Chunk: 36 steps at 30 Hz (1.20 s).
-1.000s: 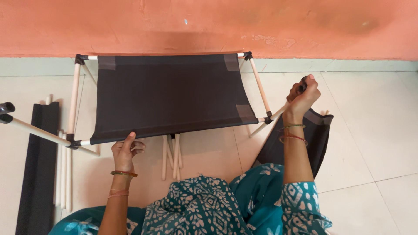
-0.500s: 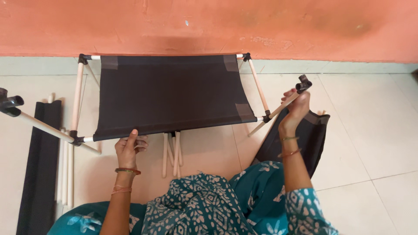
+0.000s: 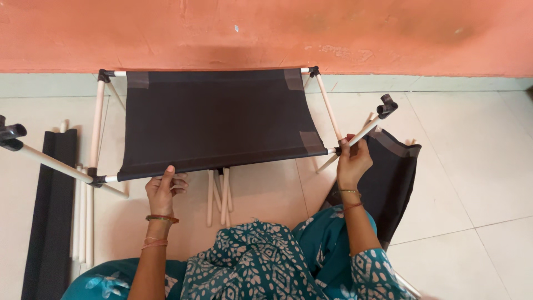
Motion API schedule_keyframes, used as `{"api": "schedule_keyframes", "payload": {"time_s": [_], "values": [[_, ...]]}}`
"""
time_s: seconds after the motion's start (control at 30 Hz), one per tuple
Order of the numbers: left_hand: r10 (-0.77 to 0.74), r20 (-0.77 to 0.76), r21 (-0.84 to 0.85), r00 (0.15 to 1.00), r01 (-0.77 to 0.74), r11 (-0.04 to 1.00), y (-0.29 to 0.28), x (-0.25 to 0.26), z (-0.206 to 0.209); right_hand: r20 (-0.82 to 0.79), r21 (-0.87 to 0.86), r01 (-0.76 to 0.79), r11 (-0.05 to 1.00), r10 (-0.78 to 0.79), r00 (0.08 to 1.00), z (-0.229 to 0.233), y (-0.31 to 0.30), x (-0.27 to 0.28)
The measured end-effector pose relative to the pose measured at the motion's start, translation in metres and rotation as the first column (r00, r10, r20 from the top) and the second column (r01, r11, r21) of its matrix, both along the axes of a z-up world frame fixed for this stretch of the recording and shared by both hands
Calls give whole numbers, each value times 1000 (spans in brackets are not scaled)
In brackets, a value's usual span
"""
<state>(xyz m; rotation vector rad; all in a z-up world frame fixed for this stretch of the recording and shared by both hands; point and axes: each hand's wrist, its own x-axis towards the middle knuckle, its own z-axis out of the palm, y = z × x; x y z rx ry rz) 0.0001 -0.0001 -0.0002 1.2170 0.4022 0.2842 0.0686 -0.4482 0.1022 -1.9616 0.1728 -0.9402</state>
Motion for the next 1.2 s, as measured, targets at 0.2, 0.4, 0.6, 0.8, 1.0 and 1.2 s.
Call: {"api": "schedule_keyframes", "payload": {"time_s": [0.2, 0.4, 0.6, 0.8, 1.0, 1.2], "values": [[-6, 7, 22, 1000, 6, 1000, 0, -1, 0, -10, -36, -41, 998, 41, 999, -1, -6, 4], [-8, 13, 8, 1000, 8, 1000, -1, 0, 0, -6, 70, -113, 991, 114, 993, -6, -9, 5], [-4, 2, 18, 1000, 4, 1000, -3, 0, -1, 16, 65, -115, 991, 114, 993, -9, -8, 4], [-18, 36, 10, 999, 18, 1000, -2, 0, -8, 100, 62, -151, 987, 144, 985, -24, -3, -2], [-2, 31, 13, 1000, 1, 1000, -7, 0, -11, -24, -111, 42, 993, -45, 999, -55, 1, -24], [5, 15, -5, 1000, -5, 1000, -9, 2, -13, -236, -46, -138, 989, 123, 964, -98, 51, -62]]}}
